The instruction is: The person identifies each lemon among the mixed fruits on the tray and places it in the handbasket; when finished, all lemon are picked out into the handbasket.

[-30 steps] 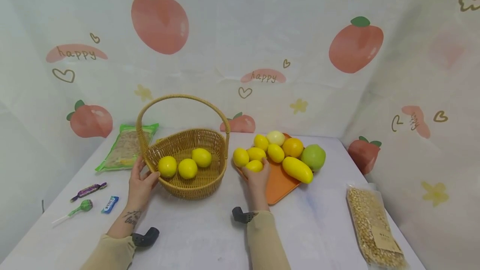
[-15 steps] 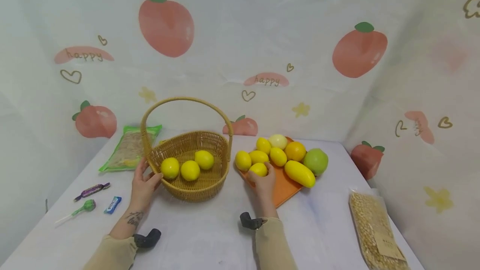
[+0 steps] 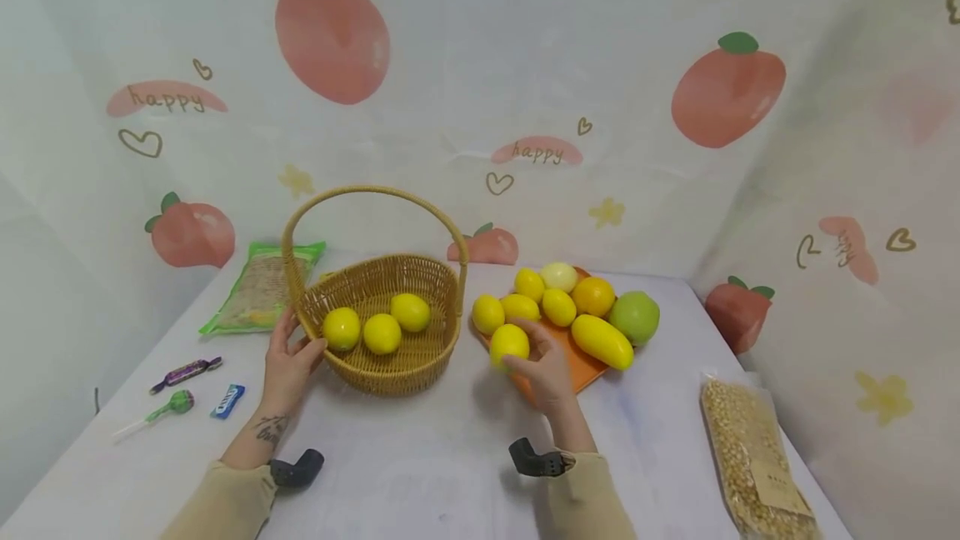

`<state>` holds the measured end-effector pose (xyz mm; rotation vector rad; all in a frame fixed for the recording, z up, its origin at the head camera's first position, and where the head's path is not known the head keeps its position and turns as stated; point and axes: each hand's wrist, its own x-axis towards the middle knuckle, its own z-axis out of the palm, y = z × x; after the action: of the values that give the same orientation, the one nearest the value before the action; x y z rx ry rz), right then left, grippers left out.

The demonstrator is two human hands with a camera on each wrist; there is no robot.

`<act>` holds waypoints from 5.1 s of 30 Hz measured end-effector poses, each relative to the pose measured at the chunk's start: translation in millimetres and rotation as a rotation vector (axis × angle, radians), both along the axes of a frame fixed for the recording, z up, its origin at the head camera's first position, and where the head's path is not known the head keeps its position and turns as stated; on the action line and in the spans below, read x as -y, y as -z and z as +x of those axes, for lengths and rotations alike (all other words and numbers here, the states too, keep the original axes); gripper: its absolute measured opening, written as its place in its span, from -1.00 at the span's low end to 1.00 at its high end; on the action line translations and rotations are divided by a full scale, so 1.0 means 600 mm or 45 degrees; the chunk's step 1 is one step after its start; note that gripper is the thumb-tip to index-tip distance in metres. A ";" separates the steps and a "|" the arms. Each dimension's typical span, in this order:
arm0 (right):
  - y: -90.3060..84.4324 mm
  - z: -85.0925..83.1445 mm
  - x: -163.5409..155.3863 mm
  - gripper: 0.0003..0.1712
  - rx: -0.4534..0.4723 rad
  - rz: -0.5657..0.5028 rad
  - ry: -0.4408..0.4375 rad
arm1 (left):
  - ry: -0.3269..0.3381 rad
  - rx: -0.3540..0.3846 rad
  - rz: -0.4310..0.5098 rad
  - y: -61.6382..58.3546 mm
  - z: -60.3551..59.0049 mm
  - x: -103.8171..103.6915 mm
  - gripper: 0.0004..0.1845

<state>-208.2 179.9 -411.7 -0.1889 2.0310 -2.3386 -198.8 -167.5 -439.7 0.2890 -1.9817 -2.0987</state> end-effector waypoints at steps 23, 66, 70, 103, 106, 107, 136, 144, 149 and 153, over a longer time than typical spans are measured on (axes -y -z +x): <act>-0.115 -0.108 0.276 -0.38 -0.052 -0.143 -0.573 | -0.011 0.006 0.008 0.003 -0.001 0.000 -0.13; -0.035 -0.008 0.135 -0.51 -0.083 -0.332 -0.041 | -0.017 0.001 0.003 -0.002 0.000 0.001 -0.13; -0.012 -0.004 0.105 -0.55 -0.118 -0.356 0.047 | -0.027 0.006 -0.003 0.001 -0.001 -0.001 -0.13; 0.046 -0.155 0.105 -0.37 0.040 0.153 0.441 | -0.010 0.018 -0.010 0.003 -0.001 0.001 -0.14; 0.053 -0.161 0.109 -0.35 0.057 0.225 0.451 | -0.010 0.021 -0.005 0.003 -0.001 0.001 -0.14; 0.055 -0.162 0.110 -0.32 0.064 0.235 0.451 | -0.012 0.022 -0.003 0.003 -0.001 0.002 -0.14; 0.001 -0.090 0.038 -0.35 0.004 0.323 0.214 | -0.031 -0.004 -0.044 -0.001 0.000 -0.001 -0.14; -0.034 -0.049 0.033 -0.32 -0.048 0.218 -0.089 | -0.028 0.006 -0.022 -0.001 0.001 0.000 -0.14; -0.057 -0.034 0.071 -0.34 -0.160 0.102 -0.299 | -0.028 0.017 -0.019 -0.002 0.001 0.000 -0.14; -0.079 -0.035 0.127 -0.34 -0.212 0.070 -0.385 | -0.013 0.017 -0.001 -0.003 0.003 -0.001 -0.14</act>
<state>-229.0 104.0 -364.4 -0.6590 1.9664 -2.1430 -197.0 -166.7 -437.9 0.3130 -1.9841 -2.0949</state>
